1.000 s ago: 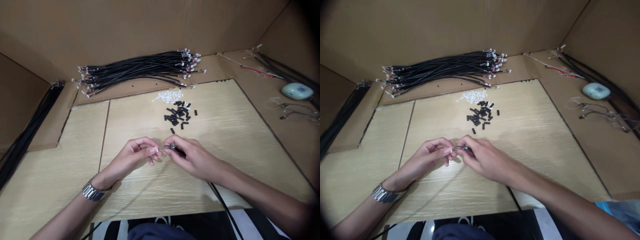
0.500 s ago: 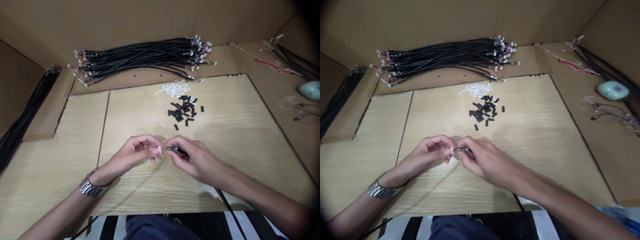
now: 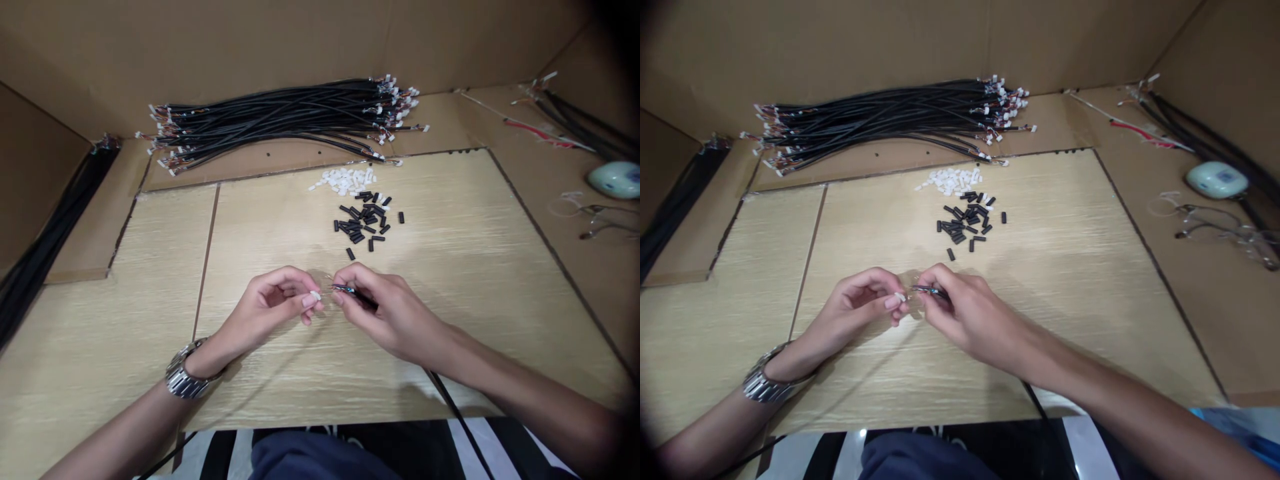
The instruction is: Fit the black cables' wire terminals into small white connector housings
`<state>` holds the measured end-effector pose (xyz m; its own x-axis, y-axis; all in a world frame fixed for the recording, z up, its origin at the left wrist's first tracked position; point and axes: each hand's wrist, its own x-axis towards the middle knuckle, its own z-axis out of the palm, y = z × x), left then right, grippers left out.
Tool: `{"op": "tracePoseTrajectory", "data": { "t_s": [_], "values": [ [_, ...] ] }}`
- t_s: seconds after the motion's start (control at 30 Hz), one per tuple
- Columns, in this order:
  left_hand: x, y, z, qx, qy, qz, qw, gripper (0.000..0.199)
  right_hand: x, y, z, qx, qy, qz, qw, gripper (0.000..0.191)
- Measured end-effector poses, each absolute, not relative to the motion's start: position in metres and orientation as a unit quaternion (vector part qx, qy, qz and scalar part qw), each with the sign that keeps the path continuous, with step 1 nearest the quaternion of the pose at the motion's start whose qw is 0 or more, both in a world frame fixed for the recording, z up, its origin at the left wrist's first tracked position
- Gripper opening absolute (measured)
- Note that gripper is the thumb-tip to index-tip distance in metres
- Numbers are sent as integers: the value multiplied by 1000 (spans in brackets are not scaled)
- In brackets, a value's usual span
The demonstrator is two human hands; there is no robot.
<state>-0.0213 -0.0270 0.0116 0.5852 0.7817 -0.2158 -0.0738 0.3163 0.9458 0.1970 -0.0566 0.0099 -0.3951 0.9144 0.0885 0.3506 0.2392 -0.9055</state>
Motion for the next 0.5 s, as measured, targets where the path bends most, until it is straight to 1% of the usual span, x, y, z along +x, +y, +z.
{"op": "tracePoseTrajectory", "data": {
  "t_s": [0.5],
  "values": [
    [-21, -24, 11, 465, 373, 274, 754, 13, 196, -60, 14, -445, -723, 409, 334, 5]
  ]
}}
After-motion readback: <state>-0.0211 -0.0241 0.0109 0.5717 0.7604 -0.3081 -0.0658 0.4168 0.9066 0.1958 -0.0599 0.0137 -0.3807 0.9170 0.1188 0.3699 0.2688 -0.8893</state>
